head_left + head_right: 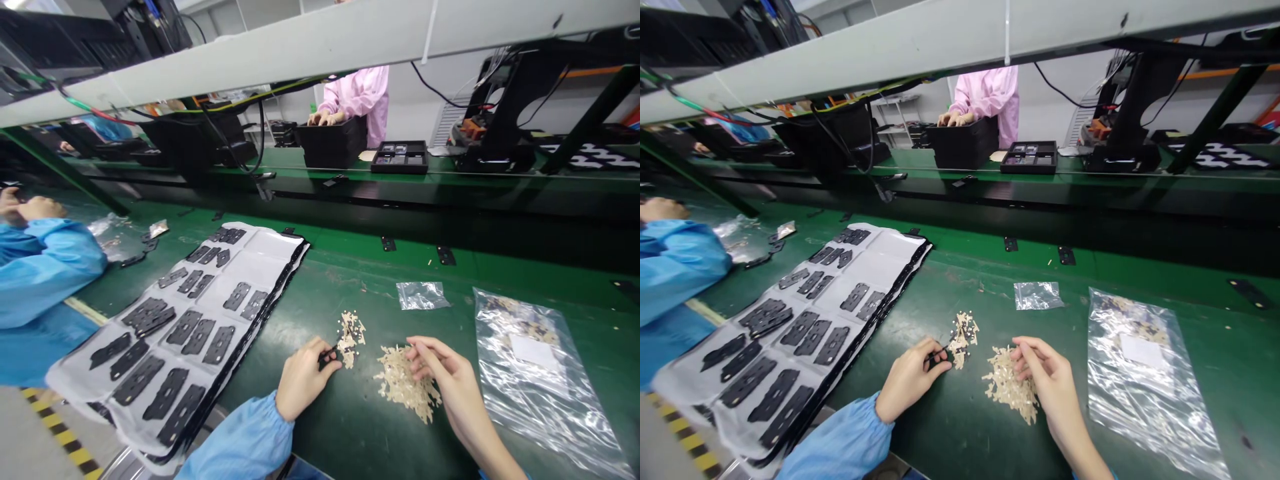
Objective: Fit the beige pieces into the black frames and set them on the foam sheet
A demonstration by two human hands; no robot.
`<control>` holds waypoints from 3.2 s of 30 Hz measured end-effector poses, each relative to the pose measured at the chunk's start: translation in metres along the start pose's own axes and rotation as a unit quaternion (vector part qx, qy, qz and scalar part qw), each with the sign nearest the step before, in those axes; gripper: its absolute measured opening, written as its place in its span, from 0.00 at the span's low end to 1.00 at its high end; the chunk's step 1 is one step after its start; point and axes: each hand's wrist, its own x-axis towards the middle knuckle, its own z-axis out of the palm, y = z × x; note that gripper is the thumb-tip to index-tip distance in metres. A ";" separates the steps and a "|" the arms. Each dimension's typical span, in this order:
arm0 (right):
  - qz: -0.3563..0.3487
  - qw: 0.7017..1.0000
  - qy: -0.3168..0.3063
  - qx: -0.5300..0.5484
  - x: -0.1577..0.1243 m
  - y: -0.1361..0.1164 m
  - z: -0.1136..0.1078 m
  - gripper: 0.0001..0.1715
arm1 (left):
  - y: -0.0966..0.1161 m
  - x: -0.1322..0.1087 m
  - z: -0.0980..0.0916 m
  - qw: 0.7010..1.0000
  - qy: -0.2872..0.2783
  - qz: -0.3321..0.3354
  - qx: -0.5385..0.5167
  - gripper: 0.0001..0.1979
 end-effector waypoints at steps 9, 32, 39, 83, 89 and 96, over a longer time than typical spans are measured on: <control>0.002 1.000 -0.022 0.001 -0.003 -0.005 0.006 0.16 | 0.025 0.008 0.002 0.940 -0.021 -0.029 -0.339 0.10; -0.043 0.998 0.027 0.049 0.000 -0.010 0.000 0.13 | 0.098 0.052 0.042 0.912 -0.142 0.111 -0.368 0.10; -0.073 0.995 0.006 -0.075 -0.002 -0.008 -0.002 0.08 | 0.098 0.053 0.039 0.929 -0.100 0.150 -0.323 0.08; -0.099 0.970 -0.060 -0.216 0.007 -0.011 -0.019 0.09 | 0.080 0.062 0.052 0.909 -0.120 0.061 -0.394 0.04; -0.015 0.997 -0.032 -0.075 0.006 -0.013 -0.008 0.09 | 0.084 0.057 0.051 0.908 -0.146 0.082 -0.385 0.04; -0.031 0.998 -0.019 -0.048 0.005 -0.007 -0.008 0.08 | 0.087 0.058 0.051 0.915 -0.124 0.092 -0.372 0.07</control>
